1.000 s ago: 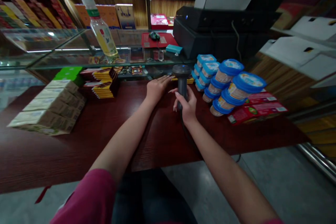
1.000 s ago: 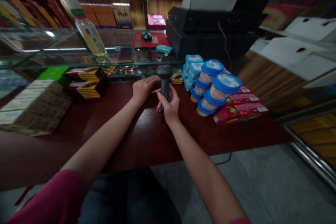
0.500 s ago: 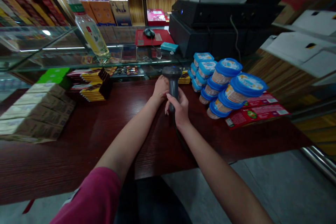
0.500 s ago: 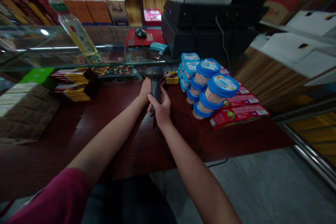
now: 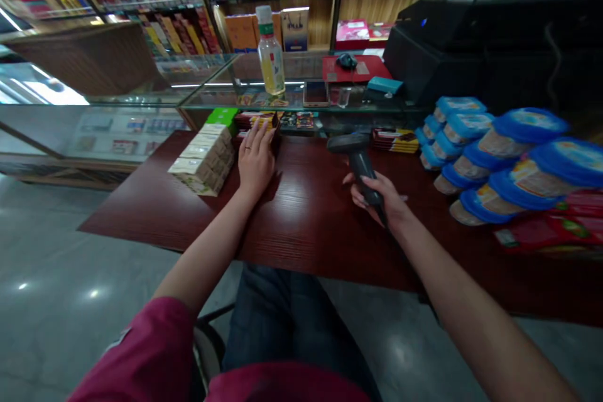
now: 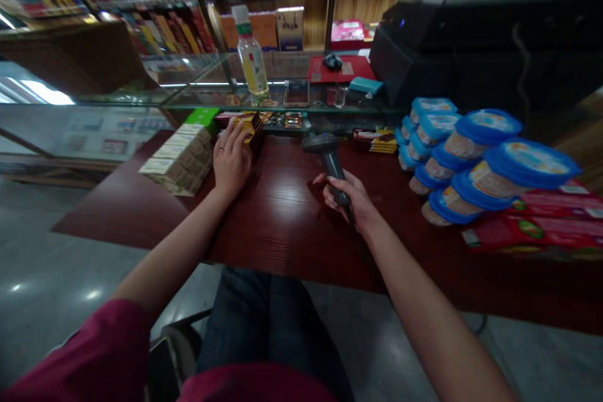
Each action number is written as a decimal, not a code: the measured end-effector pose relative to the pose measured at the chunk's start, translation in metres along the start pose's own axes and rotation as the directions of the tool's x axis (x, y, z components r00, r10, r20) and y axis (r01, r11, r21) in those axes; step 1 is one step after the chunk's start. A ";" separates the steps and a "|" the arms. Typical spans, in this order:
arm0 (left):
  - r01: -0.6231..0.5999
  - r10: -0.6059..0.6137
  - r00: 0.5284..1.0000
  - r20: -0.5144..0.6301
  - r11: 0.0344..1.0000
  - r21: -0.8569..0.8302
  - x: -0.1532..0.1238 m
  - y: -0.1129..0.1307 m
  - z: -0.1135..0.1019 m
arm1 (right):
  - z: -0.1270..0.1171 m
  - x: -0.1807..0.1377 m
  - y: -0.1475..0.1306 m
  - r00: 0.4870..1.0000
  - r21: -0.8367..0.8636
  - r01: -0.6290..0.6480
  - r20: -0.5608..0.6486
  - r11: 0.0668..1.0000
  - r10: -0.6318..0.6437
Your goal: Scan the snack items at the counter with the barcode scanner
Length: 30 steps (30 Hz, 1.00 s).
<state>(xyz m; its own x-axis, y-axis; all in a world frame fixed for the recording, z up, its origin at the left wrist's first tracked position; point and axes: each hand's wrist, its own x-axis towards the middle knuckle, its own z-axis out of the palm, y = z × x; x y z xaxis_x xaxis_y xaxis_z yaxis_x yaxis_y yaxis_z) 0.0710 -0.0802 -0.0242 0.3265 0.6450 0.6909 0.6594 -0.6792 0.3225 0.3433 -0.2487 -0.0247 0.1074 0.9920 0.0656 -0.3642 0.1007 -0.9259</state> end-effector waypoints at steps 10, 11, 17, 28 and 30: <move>0.151 -0.151 0.988 -0.014 0.988 -0.027 -0.004 -0.058 0.001 | 0.008 -0.012 -0.009 0.989 -0.083 -0.116 0.083 0.990 0.123; 0.143 -0.144 0.990 -0.012 0.989 -0.047 -0.003 -0.055 -0.001 | 0.008 -0.012 -0.010 0.989 -0.083 -0.121 0.076 0.989 0.127; 0.113 -0.119 0.993 -0.026 0.980 -0.165 -0.004 -0.026 -0.014 | 0.007 -0.014 -0.010 0.980 -0.112 -0.157 0.104 0.981 0.169; 0.333 -0.369 0.928 0.054 0.755 -0.565 -0.003 0.006 0.013 | 0.014 -0.016 -0.012 0.932 -0.297 -0.182 0.252 0.937 0.261; 0.379 -0.385 0.914 0.125 0.705 -0.599 -0.003 0.005 0.017 | 0.015 -0.016 -0.012 0.926 -0.310 -0.177 0.270 0.934 0.265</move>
<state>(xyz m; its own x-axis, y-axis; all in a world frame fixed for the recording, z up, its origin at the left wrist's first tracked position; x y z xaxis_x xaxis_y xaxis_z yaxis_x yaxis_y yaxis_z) 0.0854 -0.0796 -0.0358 0.1296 0.8952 0.4264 0.1834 -0.4443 0.8769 0.3327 -0.2644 -0.0087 -0.2470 0.9654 -0.0843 -0.0726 -0.1052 -0.9918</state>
